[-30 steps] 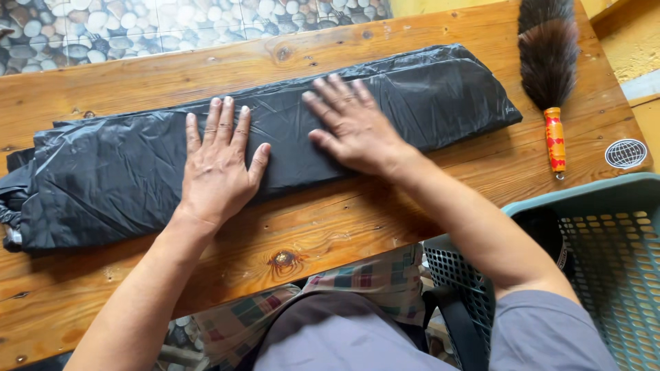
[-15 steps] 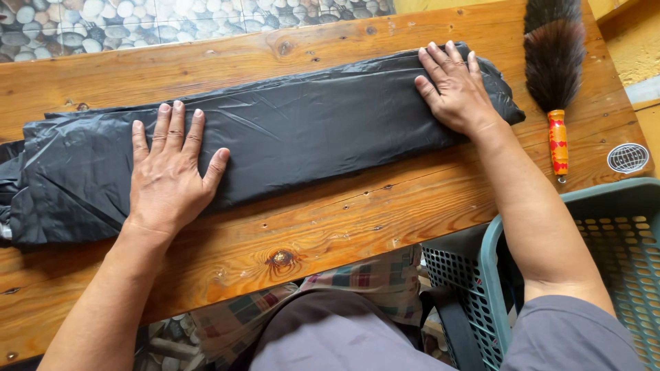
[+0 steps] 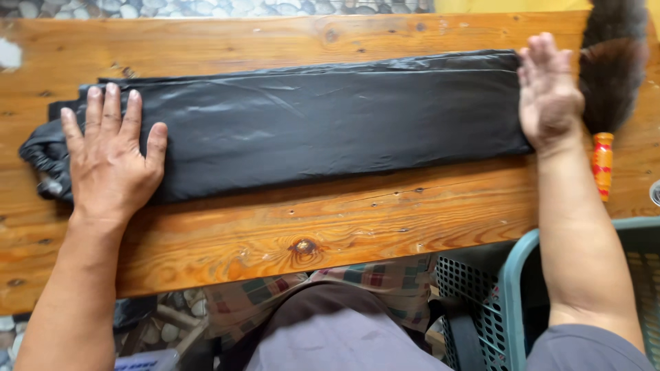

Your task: The person unzips a small bag, removes a black garment, and uses a duster to wipe the table and the item before folding the garment on the wooden table.

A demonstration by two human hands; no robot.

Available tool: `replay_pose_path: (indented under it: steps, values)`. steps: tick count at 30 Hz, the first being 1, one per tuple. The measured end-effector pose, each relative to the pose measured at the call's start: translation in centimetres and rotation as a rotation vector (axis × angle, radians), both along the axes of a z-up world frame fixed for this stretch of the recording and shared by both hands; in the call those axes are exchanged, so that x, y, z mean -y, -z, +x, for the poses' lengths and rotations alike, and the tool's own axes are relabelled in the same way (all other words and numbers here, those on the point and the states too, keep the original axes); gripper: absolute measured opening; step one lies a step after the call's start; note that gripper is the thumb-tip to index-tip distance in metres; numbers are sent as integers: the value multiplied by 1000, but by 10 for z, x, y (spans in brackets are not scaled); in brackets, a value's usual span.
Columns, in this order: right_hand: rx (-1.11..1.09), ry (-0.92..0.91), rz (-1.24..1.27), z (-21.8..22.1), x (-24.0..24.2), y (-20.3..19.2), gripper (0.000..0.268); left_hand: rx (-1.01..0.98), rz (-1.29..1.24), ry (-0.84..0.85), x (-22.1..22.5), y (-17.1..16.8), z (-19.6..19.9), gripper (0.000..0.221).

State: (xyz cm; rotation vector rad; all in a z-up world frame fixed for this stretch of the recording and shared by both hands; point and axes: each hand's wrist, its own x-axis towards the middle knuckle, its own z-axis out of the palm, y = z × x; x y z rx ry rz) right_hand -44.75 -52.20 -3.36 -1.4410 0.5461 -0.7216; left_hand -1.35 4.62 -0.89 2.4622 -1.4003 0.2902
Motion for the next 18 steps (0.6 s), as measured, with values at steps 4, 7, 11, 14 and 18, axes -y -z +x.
replay_pose_path:
  steps: [4,7,11,14,18]
  values:
    - [191,124,341,-12,2,-8,85,-55,-10,-33,-1,-3,3,65]
    - [342,366,607,-4,-14,-27,89,-78,-74,-23,-2,3,7,58]
    - [440,430,691,-20,20,-1,55,-134,-109,-42,-3,10,12,54]
    - [455,353,680,-46,62,36,43,-100,-123,-51,-3,13,12,52]
    - [819,183,875,-82,130,84,53,-22,-153,-60,-1,18,11,51]
